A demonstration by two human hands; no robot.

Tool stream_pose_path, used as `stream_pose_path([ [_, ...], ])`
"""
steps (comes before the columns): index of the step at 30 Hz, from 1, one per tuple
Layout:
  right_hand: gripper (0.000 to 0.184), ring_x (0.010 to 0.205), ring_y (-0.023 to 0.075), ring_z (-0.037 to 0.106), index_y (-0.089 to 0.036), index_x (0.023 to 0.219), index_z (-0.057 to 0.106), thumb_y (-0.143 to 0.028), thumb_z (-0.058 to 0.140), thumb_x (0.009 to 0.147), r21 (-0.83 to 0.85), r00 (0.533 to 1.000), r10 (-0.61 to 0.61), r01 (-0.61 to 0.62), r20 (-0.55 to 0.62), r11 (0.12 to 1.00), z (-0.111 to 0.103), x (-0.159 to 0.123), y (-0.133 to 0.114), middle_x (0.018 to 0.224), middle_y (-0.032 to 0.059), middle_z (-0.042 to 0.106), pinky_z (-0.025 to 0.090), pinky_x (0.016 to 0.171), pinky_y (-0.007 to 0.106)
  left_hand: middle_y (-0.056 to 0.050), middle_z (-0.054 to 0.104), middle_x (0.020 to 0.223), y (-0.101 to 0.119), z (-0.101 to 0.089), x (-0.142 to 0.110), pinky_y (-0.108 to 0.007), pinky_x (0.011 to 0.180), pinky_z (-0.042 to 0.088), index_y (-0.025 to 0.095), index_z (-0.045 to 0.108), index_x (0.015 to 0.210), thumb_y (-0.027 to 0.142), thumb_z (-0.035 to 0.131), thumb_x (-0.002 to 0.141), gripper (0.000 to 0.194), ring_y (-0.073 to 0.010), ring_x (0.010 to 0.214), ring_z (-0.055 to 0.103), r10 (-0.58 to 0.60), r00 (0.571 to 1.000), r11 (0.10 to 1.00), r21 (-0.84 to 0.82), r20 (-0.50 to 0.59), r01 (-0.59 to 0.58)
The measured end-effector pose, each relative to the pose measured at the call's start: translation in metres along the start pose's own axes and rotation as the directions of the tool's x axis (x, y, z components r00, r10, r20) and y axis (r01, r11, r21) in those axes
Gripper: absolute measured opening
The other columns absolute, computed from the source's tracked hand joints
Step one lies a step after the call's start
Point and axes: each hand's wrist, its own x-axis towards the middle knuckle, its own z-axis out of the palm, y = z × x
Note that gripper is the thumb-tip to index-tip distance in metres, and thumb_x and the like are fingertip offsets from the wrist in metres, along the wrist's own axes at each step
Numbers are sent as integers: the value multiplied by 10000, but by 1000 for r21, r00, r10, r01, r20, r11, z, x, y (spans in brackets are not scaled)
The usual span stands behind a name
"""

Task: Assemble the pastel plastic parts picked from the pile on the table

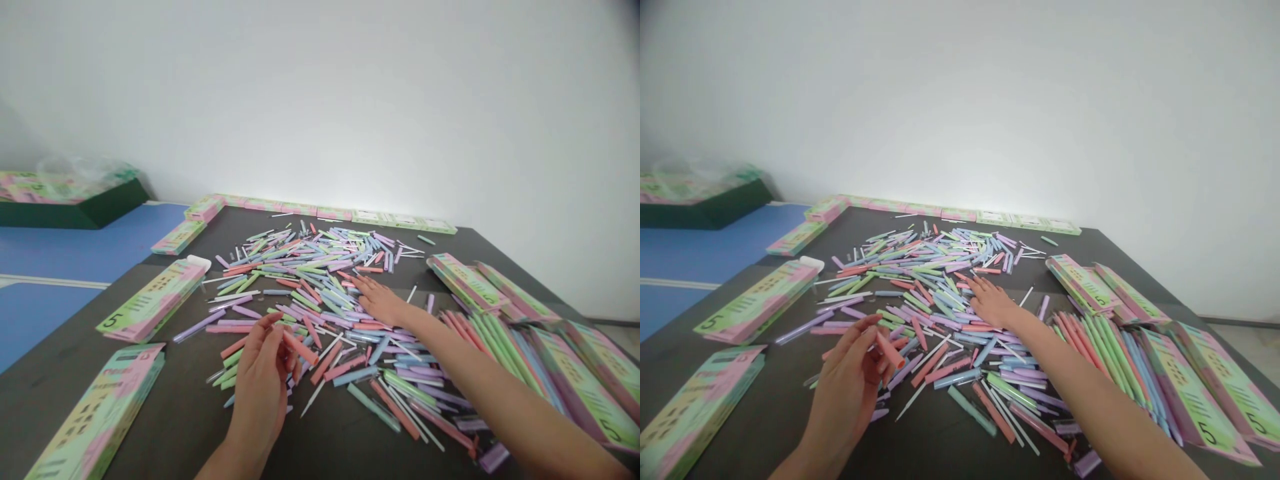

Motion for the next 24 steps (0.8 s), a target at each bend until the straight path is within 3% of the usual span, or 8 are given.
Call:
stream_pose_path([
  [6,525,1355,217,356,-109,1402,398,-246,322,901,72,999,-27,28,-18,997,-28,-10,9,1474,122,373,301,1111,387,45,542,680,1,0,-3,-167,350,342,198,570,974,266,649,742,255,-55,430,416,-14,1000,1000,-18,-11,13],
  [12,547,1267,212,478,-144,1411,380,-164,265,877,86,995,18,-10,-95,996,-48,24,8,1364,103,524,361,1066,421,65,482,624,1,2,-2,-160,340,339,204,538,1022,300,667,748,318,-66,444,405,3,1000,1000,4,10,-3],
  [15,555,1343,224,374,-74,1423,348,-212,284,889,46,996,-31,34,-81,998,-43,48,-11,1454,138,403,301,1106,396,67,461,605,1,2,-2,-159,339,345,201,522,1040,325,665,757,341,-74,458,401,-5,1000,1000,31,23,5],
  [18,563,1370,206,321,-132,1440,333,-218,325,884,-4,992,-115,115,-56,993,-33,76,-40,1501,86,335,266,1124,375,66,459,607,0,1,-2,-156,343,349,198,513,1052,336,657,765,349,-72,465,398,-12,1000,999,32,22,11],
  [24,551,1390,266,265,-192,1449,309,-295,359,910,-121,981,-190,185,-30,975,-12,128,-81,1523,100,281,234,1103,505,74,452,587,-2,0,-3,-150,334,338,208,498,1058,349,636,786,336,-66,447,383,-39,999,999,19,20,39],
])
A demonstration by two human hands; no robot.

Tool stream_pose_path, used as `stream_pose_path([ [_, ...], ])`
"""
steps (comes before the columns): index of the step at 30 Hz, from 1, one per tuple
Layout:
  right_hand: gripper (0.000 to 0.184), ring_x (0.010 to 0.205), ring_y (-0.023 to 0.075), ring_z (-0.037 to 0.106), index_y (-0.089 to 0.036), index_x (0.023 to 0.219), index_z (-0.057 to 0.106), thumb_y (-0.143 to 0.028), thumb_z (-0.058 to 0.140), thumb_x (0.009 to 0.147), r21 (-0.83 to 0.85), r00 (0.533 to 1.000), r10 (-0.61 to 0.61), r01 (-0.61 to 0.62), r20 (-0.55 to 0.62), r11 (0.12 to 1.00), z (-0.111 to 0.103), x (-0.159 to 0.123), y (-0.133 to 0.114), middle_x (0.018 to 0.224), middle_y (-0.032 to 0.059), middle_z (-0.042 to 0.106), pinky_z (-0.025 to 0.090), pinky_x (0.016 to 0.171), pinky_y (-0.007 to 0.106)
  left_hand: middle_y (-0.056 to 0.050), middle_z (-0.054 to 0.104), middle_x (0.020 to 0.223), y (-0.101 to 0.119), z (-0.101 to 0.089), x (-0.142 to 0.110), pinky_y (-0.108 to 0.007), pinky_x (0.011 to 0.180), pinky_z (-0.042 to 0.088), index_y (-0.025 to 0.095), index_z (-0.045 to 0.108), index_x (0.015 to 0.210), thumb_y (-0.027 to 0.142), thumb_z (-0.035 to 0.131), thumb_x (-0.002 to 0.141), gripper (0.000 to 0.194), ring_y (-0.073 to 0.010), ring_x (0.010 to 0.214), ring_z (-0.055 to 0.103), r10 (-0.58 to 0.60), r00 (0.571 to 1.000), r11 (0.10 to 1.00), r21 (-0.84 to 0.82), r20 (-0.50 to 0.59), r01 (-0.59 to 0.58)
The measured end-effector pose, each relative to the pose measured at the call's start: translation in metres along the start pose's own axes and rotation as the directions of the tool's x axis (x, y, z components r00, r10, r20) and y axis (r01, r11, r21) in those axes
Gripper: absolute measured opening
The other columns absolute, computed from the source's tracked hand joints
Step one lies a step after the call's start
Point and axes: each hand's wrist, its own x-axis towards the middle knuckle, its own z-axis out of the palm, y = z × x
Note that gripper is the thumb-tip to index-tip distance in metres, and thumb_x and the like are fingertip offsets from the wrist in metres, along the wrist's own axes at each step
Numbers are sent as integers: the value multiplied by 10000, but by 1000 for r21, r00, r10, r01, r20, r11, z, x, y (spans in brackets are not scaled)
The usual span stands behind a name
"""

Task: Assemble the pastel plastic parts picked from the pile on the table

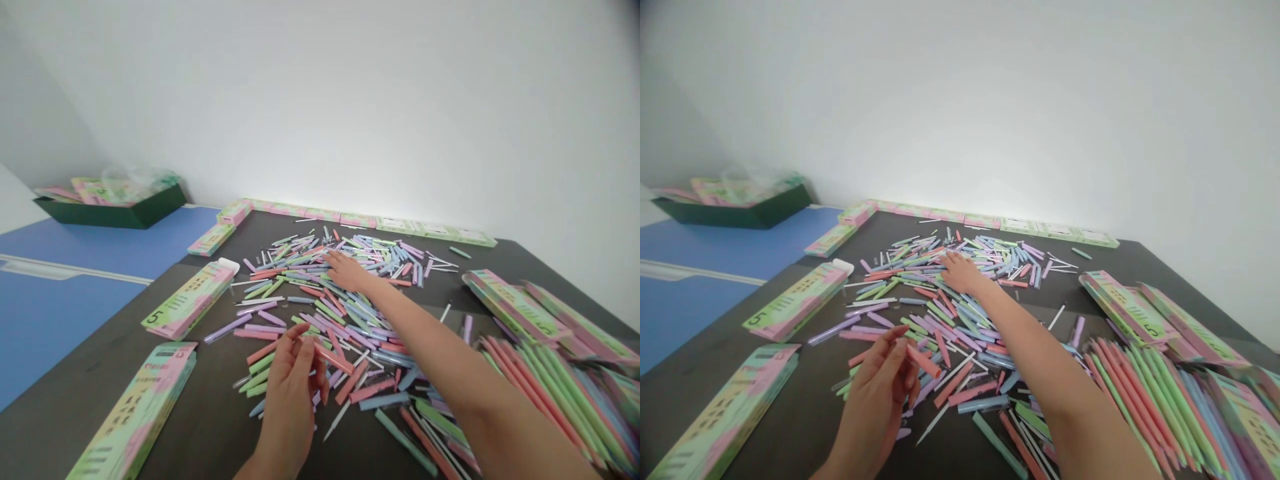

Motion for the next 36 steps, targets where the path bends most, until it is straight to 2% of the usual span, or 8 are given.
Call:
stream_pose_path([
  [5,523,1405,305,204,-204,1443,322,-324,282,936,-72,999,19,-16,32,997,9,5,3,1535,101,249,214,1071,591,71,462,601,1,2,0,-146,331,328,205,496,1056,348,636,786,336,-63,449,382,-30,999,1000,-7,-20,30],
  [14,561,1410,294,198,-184,1464,283,-397,210,950,-108,995,71,-64,70,992,8,-58,30,1543,98,222,233,1083,554,67,470,614,2,3,-5,-137,334,329,203,500,1058,339,621,800,315,-59,451,380,-50,999,999,-10,-11,50],
  [19,541,1395,292,246,-144,1432,350,-359,228,951,-88,998,57,-54,37,995,3,-74,33,1522,124,274,245,1082,550,71,461,601,1,3,-5,-144,332,331,203,505,1047,349,651,773,343,-62,443,379,-72,997,997,-10,-2,72],
  [22,503,1373,262,302,-115,1388,419,-284,268,939,-61,999,34,-36,-29,997,-3,-66,23,1495,131,333,270,1090,497,68,464,605,3,4,-6,-144,338,333,199,514,1042,354,655,769,345,-61,447,385,-71,997,997,-7,-7,71],
  [26,483,1326,196,383,-59,1344,472,-159,365,884,-35,997,21,-24,-77,999,-6,-41,10,1433,143,434,294,1091,306,69,457,606,6,8,-8,-144,339,318,194,521,1047,358,664,758,362,-55,436,374,-68,997,998,-16,-36,68],
  [30,446,1128,239,574,-67,1203,617,-66,409,808,-15,974,189,-193,-125,981,-7,-15,22,1209,166,632,400,984,318,68,455,607,8,9,-9,-142,343,318,193,530,1046,361,674,748,371,-56,441,377,-76,996,997,-25,-45,75],
  [33,394,1040,252,624,-118,1121,681,-118,407,838,16,941,303,-305,-150,952,-8,0,37,1107,131,691,442,911,328,69,452,604,7,8,-9,-143,347,327,201,536,1045,366,675,748,368,-59,447,380,-91,995,995,-37,-41,90],
  [36,324,956,230,655,-177,1052,718,-226,464,859,51,927,347,-343,-143,938,-6,11,42,1004,84,730,466,834,291,68,458,610,7,8,-9,-142,352,333,205,543,1043,374,694,728,388,-57,445,384,-107,993,994,-43,-45,105],
])
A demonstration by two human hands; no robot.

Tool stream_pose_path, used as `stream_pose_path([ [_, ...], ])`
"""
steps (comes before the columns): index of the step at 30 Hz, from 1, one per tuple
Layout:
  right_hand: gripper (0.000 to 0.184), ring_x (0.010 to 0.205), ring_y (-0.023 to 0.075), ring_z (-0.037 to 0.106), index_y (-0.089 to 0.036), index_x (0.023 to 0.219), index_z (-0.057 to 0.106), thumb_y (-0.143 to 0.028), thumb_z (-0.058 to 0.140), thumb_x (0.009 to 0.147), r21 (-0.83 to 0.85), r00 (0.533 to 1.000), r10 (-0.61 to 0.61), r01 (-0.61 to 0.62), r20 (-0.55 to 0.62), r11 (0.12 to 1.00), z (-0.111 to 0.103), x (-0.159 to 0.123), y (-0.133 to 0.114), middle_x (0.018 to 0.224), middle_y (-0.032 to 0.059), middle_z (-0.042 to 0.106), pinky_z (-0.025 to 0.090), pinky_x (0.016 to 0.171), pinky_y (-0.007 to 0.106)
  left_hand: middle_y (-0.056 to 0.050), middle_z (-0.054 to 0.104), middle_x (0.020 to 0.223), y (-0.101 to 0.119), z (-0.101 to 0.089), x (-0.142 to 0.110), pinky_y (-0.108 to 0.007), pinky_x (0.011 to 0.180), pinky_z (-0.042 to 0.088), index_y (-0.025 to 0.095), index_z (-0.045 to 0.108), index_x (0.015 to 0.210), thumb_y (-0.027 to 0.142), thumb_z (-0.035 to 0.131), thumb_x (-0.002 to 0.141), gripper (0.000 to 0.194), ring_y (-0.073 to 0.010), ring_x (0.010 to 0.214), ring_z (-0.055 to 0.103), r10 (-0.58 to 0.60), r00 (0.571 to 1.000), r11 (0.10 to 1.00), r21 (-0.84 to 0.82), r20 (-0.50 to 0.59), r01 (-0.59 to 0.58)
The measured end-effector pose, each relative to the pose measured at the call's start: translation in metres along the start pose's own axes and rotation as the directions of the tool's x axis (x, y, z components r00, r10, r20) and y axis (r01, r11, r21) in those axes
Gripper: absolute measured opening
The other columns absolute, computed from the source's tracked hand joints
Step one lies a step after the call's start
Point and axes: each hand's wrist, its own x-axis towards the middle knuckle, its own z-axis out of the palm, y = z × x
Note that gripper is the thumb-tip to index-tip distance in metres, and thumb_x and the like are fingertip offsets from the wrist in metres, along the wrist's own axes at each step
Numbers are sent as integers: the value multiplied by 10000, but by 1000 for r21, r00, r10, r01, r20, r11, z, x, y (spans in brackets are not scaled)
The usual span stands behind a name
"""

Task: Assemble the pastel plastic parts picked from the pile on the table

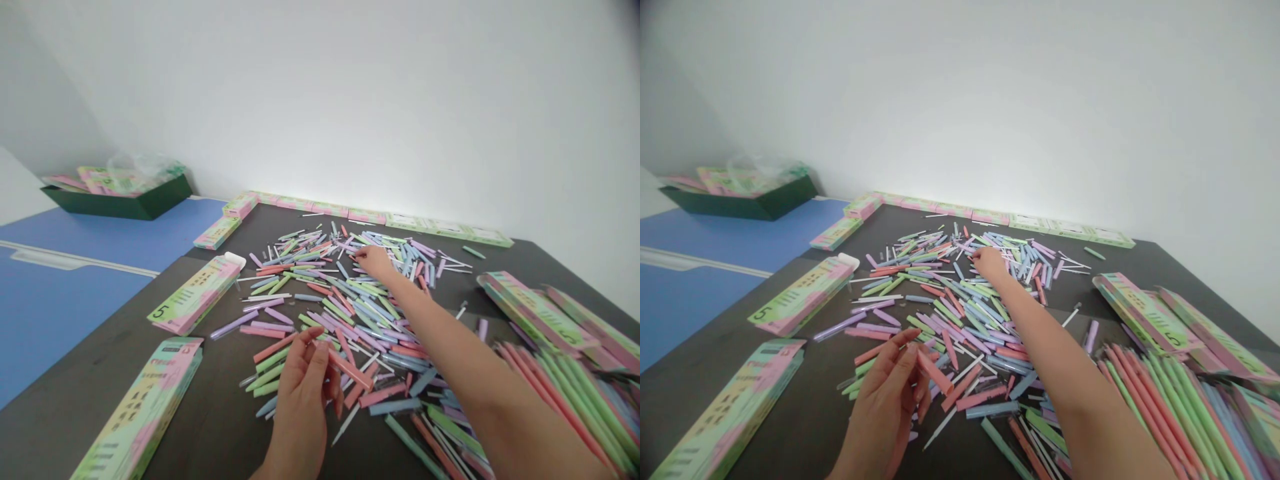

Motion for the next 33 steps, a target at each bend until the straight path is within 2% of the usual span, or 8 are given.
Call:
stream_pose_path([
  [5,273,930,243,649,-174,940,747,-343,565,828,54,1000,25,-25,5,998,8,10,-11,939,104,733,462,804,299,62,473,638,0,-1,0,-143,349,334,208,539,1042,374,697,727,390,-53,445,384,-1,1000,1000,-2,-1,1],
  [9,246,977,285,620,-121,884,741,-271,555,826,136,999,46,-46,-3,990,12,11,-17,949,168,711,442,839,350,71,440,588,0,0,0,-141,356,340,204,531,1042,376,665,760,356,-57,443,373,-1,1000,1000,10,11,1],
  [16,227,962,259,593,-104,802,684,-273,535,833,467,999,3,14,-36,884,-3,-6,-21,920,165,686,413,881,372,69,443,591,0,-1,0,-137,343,324,197,527,1055,386,670,755,382,-57,441,377,-1,1000,1000,11,19,1],
  [22,383,711,137,609,-166,941,642,-510,501,850,838,989,-148,79,3,540,-32,-83,-36,828,64,673,483,665,273,65,473,606,0,-2,1,-144,355,336,202,536,1049,370,685,748,376,-62,457,404,31,998,999,-21,49,-30],
  [24,296,696,126,596,-186,927,662,-425,678,753,994,965,-247,-72,91,88,-43,-118,-43,781,37,651,466,637,256,63,480,610,0,-3,2,-146,356,341,202,539,1041,353,685,752,357,-64,462,413,54,996,998,-43,74,-50],
  [26,250,668,111,580,-205,931,687,-328,738,720,969,938,-305,-211,164,-127,-53,-148,-48,751,20,649,449,610,238,55,504,647,0,-4,3,-149,366,353,208,547,1038,324,693,746,347,-65,481,436,79,994,994,-82,82,-72],
  [28,258,650,113,575,-210,949,700,-290,753,709,940,920,-339,-276,198,-199,-61,-168,-51,750,22,657,441,578,237,44,530,699,2,-4,4,-153,382,366,211,556,1046,302,714,724,371,-63,502,460,115,991,987,-121,66,-107],
  [33,229,613,117,581,-213,944,713,-286,737,728,927,894,-391,-316,220,-200,-69,-185,-52,740,16,658,458,569,258,35,561,725,6,-3,6,-146,414,369,209,566,1038,259,725,713,365,-54,511,470,157,985,977,-158,77,-144],
])
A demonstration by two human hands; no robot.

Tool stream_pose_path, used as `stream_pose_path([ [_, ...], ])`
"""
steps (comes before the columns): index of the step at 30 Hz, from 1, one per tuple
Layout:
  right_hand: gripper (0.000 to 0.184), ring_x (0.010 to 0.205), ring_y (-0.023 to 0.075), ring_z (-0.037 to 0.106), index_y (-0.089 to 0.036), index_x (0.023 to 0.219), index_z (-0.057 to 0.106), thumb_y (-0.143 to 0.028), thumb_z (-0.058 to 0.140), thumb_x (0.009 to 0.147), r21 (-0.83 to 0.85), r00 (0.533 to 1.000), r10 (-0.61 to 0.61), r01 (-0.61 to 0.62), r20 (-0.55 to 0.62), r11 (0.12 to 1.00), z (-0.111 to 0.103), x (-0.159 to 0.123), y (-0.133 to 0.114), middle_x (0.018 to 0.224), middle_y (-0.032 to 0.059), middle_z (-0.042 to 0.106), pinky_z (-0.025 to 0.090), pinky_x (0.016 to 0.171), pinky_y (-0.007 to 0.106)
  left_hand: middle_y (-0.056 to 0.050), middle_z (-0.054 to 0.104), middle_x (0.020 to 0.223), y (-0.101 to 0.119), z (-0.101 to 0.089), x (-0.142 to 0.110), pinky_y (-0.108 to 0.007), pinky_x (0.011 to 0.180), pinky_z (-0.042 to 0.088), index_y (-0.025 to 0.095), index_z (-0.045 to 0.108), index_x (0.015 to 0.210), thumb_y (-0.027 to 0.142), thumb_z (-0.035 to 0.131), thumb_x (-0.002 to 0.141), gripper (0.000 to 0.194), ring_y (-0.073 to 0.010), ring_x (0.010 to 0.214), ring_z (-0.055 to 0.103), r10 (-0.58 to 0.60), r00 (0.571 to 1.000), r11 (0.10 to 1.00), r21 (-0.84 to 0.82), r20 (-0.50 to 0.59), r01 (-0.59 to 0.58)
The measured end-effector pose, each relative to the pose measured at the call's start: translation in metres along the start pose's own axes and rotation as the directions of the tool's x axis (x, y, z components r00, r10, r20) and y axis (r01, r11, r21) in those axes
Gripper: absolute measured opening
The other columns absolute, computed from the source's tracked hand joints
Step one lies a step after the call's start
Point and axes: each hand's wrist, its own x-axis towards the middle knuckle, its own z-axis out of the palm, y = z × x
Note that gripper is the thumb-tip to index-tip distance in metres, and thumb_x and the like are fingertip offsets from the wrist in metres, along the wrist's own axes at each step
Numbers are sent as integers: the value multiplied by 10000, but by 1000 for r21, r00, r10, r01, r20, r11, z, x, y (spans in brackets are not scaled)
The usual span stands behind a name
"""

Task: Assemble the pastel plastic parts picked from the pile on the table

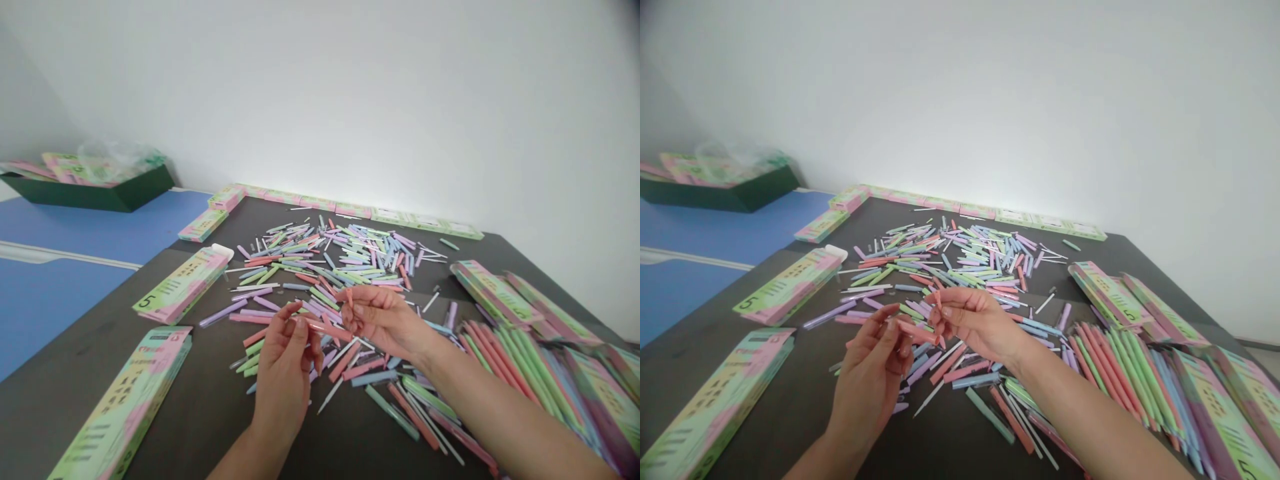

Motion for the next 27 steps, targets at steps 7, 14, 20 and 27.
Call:
stream_pose_path([
  [7,121,633,112,562,-189,860,709,-195,707,740,29,991,-29,33,-132,999,-5,-16,0,740,25,644,440,564,234,28,576,734,0,1,0,-154,437,389,198,574,1027,245,721,712,351,-57,527,484,37,999,999,20,2,-37],
  [14,142,450,61,409,-167,804,665,-304,685,774,-20,938,-57,53,-343,998,2,-49,29,561,-31,514,309,408,190,21,583,727,-6,-5,5,-163,386,364,182,572,985,285,649,738,278,-71,497,499,32,998,983,179,49,-40],
  [20,220,420,57,441,-182,872,653,-393,618,820,-200,917,-103,26,-386,979,11,-64,61,578,-32,568,332,399,184,56,529,609,-16,-7,6,-143,319,251,193,582,959,360,603,774,251,-42,366,389,-66,984,917,398,165,-5],
  [27,243,452,79,518,-175,831,625,-415,605,794,-355,883,-181,17,-434,935,16,-61,56,632,-11,633,368,405,194,67,472,490,-19,5,-7,-157,339,229,175,624,854,383,667,739,242,-47,346,334,-198,930,858,514,311,11],
])
